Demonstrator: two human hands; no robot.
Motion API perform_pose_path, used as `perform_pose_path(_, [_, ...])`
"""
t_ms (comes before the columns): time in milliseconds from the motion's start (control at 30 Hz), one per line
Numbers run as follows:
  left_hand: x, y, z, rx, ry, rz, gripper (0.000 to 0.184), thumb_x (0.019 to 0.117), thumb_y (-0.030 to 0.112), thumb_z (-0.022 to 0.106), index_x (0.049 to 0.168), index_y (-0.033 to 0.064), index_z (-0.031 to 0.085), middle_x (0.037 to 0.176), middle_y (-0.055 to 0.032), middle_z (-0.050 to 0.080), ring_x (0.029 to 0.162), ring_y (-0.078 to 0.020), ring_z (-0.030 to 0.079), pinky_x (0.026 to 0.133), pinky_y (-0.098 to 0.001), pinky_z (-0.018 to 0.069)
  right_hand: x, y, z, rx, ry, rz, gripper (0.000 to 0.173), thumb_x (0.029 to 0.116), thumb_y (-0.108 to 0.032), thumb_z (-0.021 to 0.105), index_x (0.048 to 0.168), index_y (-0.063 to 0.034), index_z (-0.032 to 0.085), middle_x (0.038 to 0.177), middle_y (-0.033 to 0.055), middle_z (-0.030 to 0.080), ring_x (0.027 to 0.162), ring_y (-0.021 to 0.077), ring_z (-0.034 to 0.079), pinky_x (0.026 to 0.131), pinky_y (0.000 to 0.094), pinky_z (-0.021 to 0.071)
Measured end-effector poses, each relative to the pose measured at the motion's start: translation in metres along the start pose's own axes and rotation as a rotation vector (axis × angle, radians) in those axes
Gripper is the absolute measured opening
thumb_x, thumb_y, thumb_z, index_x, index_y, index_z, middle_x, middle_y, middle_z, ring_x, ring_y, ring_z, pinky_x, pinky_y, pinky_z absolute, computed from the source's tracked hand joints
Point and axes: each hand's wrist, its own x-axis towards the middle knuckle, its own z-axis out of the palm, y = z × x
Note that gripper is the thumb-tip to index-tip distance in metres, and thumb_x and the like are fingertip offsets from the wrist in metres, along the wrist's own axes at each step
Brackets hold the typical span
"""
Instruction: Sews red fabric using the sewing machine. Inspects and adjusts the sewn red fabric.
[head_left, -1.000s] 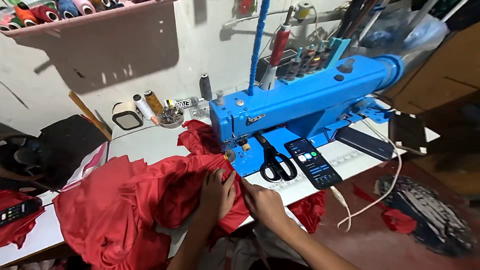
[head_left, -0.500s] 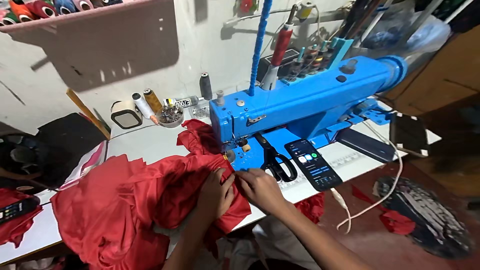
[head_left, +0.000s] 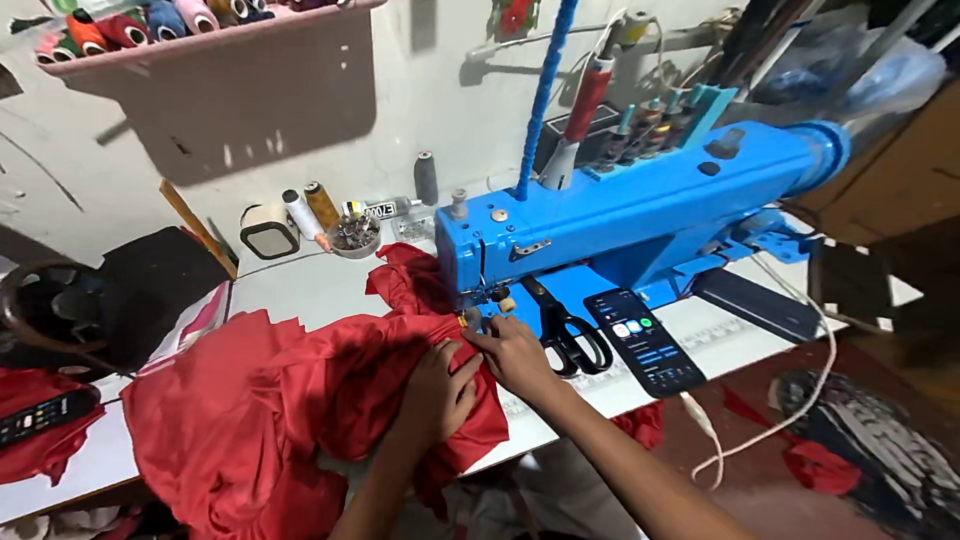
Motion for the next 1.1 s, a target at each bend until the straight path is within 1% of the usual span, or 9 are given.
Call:
perform_pose_path(100, [0.000, -0.004, -0.002, 0.017, -0.023, 0.019, 0.040, 0.1003, 0.031, 0.047, 0.131, 0.0221, 0.071, 0.138, -0.0193, 0.062, 0.136, -0.0366, 0.053, 0.113, -0.0503, 0.0427, -0.001, 0.003, 0.002, -0.009, 0.000, -0.011, 0.040, 0.0967, -0.007, 0.054, 0.124, -0.0257, 0.076, 0.098, 0.0181, 0.068, 0.092, 0.0371, 0.065, 0.077, 0.0502, 0.0526])
perform_pose_path(233, [0.001, -0.008, -0.002, 0.027, -0.005, 0.052, 0.040, 0.1001, 0.032, 0.047, 0.130, 0.0223, 0.072, 0.137, -0.0185, 0.063, 0.135, -0.0372, 0.054, 0.113, -0.0507, 0.0426, 0.000, 0.002, 0.001, -0.021, -0.022, 0.000, 0.044, 0.0959, -0.005, 0.054, 0.127, -0.0282, 0.075, 0.100, 0.0180, 0.067, 0.094, 0.0366, 0.065, 0.077, 0.0496, 0.0517])
perform_pose_path(367, [0.002, -0.010, -0.001, 0.044, 0.007, 0.053, 0.040, 0.0997, 0.031, 0.047, 0.130, 0.0224, 0.072, 0.136, -0.0191, 0.063, 0.135, -0.0379, 0.054, 0.112, -0.0503, 0.0437, 0.001, 0.001, 0.001, -0.031, -0.034, 0.017, 0.044, 0.0970, -0.006, 0.053, 0.128, -0.0289, 0.074, 0.103, 0.0186, 0.067, 0.095, 0.0372, 0.065, 0.078, 0.0497, 0.0520])
perform_pose_path(467, [0.004, -0.012, -0.003, 0.048, 0.009, 0.051, 0.039, 0.0997, 0.032, 0.048, 0.128, 0.0220, 0.072, 0.135, -0.0194, 0.063, 0.134, -0.0381, 0.055, 0.111, -0.0502, 0.0452, 0.001, 0.003, 0.001, -0.008, -0.018, 0.006, 0.042, 0.0976, -0.008, 0.052, 0.127, -0.0282, 0.075, 0.100, 0.0177, 0.067, 0.094, 0.0361, 0.064, 0.078, 0.0495, 0.0514])
perform_pose_path(633, [0.010, -0.020, -0.006, 0.044, 0.000, 0.062, 0.038, 0.0981, 0.030, 0.049, 0.127, 0.0216, 0.073, 0.135, -0.0189, 0.064, 0.133, -0.0381, 0.056, 0.109, -0.0504, 0.0468, -0.002, 0.005, -0.001, 0.075, -0.003, -0.021, 0.038, 0.0962, -0.009, 0.053, 0.119, -0.0239, 0.079, 0.095, 0.0150, 0.066, 0.090, 0.0331, 0.064, 0.076, 0.0474, 0.0515])
perform_pose_path(767, [0.013, -0.026, -0.006, 0.033, 0.008, 0.086, 0.038, 0.0972, 0.031, 0.051, 0.126, 0.0205, 0.074, 0.135, -0.0189, 0.064, 0.133, -0.0370, 0.056, 0.109, -0.0495, 0.0466, 0.001, 0.004, -0.001, 0.059, -0.046, 0.006, 0.044, 0.0957, -0.006, 0.053, 0.124, -0.0303, 0.076, 0.098, 0.0154, 0.066, 0.093, 0.0331, 0.063, 0.078, 0.0475, 0.0504])
perform_pose_path(867, [0.013, -0.029, -0.007, 0.029, 0.001, 0.095, 0.038, 0.0962, 0.031, 0.052, 0.126, 0.0201, 0.073, 0.135, -0.0188, 0.063, 0.134, -0.0363, 0.055, 0.110, -0.0489, 0.0457, 0.002, 0.004, 0.000, 0.049, -0.070, 0.014, 0.047, 0.0949, -0.005, 0.054, 0.126, -0.0324, 0.075, 0.100, 0.0159, 0.065, 0.093, 0.0334, 0.062, 0.078, 0.0473, 0.0503])
perform_pose_path(1000, [0.013, -0.032, -0.003, 0.018, 0.039, 0.113, 0.038, 0.0962, 0.032, 0.052, 0.124, 0.0190, 0.074, 0.134, -0.0186, 0.064, 0.132, -0.0365, 0.056, 0.109, -0.0499, 0.0473, 0.003, 0.002, -0.001, 0.032, -0.086, 0.018, 0.049, 0.0943, -0.004, 0.053, 0.128, -0.0326, 0.074, 0.100, 0.0171, 0.066, 0.095, 0.0350, 0.063, 0.078, 0.0491, 0.0507])
perform_pose_path(1100, [0.013, -0.031, -0.003, 0.043, 0.031, 0.108, 0.039, 0.0954, 0.033, 0.052, 0.125, 0.0195, 0.074, 0.134, -0.0178, 0.065, 0.132, -0.0365, 0.057, 0.108, -0.0506, 0.0478, 0.002, 0.002, -0.001, 0.032, -0.075, 0.016, 0.048, 0.0946, -0.004, 0.053, 0.129, -0.0312, 0.074, 0.101, 0.0171, 0.066, 0.095, 0.0351, 0.063, 0.078, 0.0491, 0.0509])
